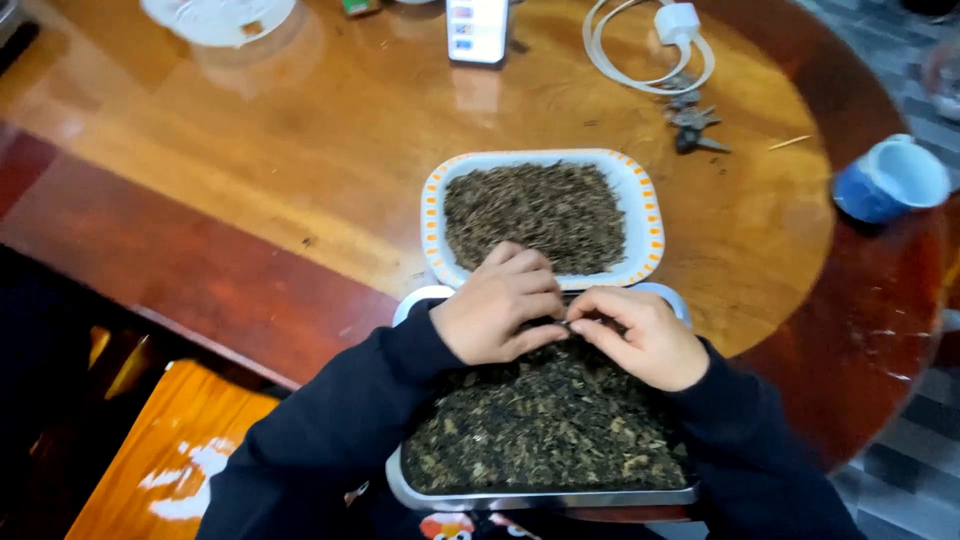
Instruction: Manually sorting dried tea leaves by picking out stems and debris from a tray and placing them into a separate bowl.
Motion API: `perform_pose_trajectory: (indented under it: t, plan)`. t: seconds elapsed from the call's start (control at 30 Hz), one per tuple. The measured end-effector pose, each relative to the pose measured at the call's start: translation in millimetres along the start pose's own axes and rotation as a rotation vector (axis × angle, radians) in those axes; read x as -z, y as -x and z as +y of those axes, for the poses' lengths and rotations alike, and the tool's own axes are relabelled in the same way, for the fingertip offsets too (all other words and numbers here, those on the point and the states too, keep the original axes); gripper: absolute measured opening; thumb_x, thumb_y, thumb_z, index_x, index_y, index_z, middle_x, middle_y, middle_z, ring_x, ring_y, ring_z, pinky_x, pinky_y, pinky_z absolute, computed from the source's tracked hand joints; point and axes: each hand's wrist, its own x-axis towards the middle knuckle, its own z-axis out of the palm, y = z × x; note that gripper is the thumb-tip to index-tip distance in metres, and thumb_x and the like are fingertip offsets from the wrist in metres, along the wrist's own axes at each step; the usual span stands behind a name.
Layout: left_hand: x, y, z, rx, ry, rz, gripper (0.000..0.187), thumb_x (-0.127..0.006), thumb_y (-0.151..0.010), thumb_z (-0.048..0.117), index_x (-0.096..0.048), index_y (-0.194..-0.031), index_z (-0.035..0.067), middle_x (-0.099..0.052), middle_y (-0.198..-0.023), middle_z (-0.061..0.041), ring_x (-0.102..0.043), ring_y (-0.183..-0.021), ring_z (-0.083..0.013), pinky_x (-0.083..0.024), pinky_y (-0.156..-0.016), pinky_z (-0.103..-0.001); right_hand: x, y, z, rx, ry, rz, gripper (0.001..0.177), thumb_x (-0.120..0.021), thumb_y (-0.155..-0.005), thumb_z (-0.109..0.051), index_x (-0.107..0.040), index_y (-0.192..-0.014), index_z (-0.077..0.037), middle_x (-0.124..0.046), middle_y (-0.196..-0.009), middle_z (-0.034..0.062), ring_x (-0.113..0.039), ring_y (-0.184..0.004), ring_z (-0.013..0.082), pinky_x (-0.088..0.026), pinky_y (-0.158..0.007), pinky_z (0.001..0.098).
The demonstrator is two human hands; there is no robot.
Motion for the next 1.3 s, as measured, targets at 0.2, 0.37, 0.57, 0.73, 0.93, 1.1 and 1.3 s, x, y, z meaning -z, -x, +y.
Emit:
perform_pose_trajectory:
  t: [0.2,0.37,0.57,0.73,0.93,1.1,1.3]
  plan:
    - [-7.9,2.8,-3.3,0.01,-0.001,0.049,0.029,-0.051,-0.103,0.033,-0.059,-0.084,0.014,-0.058,-0.085,-0.002,-0.06,-0.096,-0.0266,-0.041,-0.086,-0.043,-5.2,4.1,9.7,-0.01,-0.022,-0.004,0.017,-0.075,-0.088,-0.014,-0.072,-0.104,-0.012,-0.071,-0.076,0.0039,-0.067,-0.064,0.0203,-0.055,-0.061,0.0323]
    - [-6.9,3.1,-2.8,-0.02,0.02,0.037,0.026,-0.051,-0.102,0.03,-0.059,-0.085,0.012,-0.058,-0.084,-0.005,-0.06,-0.091,-0.0289,-0.041,-0.084,-0.043,-6.7,0.0,5.3,0.03,-0.009,-0.003,0.009,-0.069,-0.092,-0.007,-0.07,-0.1,-0.008,-0.069,-0.074,0.0092,-0.066,-0.062,0.0275,-0.054,-0.059,0.0362]
    - [-7.5,3.8,-4.3,-0.015,0.031,0.021,0.027,-0.05,-0.102,0.031,-0.059,-0.084,0.013,-0.057,-0.082,-0.005,-0.06,-0.088,-0.0293,-0.041,-0.084,-0.044,-5.4,0.8,3.5,0.044,0.041,-0.013,0.007,-0.064,-0.094,-0.005,-0.068,-0.099,-0.008,-0.068,-0.076,0.0092,-0.066,-0.064,0.0314,-0.055,-0.058,0.0379]
    - [9.2,0.1,-2.1,0.101,-0.131,0.034,0.029,-0.05,-0.101,0.034,-0.065,-0.086,0.015,-0.061,-0.084,-0.003,-0.059,-0.092,-0.0261,-0.038,-0.091,-0.047,-3.2,1.5,1.5,0.043,0.067,0.012,0.016,-0.065,-0.094,-0.007,-0.068,-0.11,-0.009,-0.071,-0.082,0.0105,-0.069,-0.07,0.032,-0.056,-0.06,0.037]
    - [19.9,7.5,-12.4,0.388,-0.376,0.148,0.028,-0.069,-0.095,0.025,-0.067,-0.12,0.012,-0.064,-0.102,-0.004,-0.057,-0.106,-0.0252,-0.036,-0.095,-0.044,-6.3,1.3,-2.7,0.05,0.097,0.014,0.023,-0.065,-0.093,-0.006,-0.066,-0.116,-0.005,-0.072,-0.087,0.0113,-0.072,-0.074,0.0307,-0.058,-0.059,0.0381]
    - [16.6,9.7,16.0,0.21,0.198,-0.349,0.008,-0.07,-0.089,0.017,-0.072,-0.089,0.009,-0.067,-0.082,-0.007,-0.064,-0.086,-0.0275,-0.053,-0.075,-0.039,-1.9,0.6,0.8,0.052,0.143,-0.004,0.017,-0.064,-0.095,-0.01,-0.071,-0.11,-0.009,-0.073,-0.086,0.0094,-0.071,-0.075,0.0327,-0.057,-0.061,0.0413]
    - [8.4,16.7,32.5,0.107,-0.107,-0.583,0.02,-0.081,-0.078,0.022,-0.071,-0.086,0.007,-0.068,-0.086,-0.009,-0.063,-0.089,-0.0281,-0.053,-0.071,-0.041,2.8,0.9,4.3,0.04,0.17,0.005,0.013,-0.064,-0.096,-0.012,-0.072,-0.106,-0.012,-0.073,-0.089,0.0051,-0.071,-0.078,0.0308,-0.057,-0.064,0.0415]
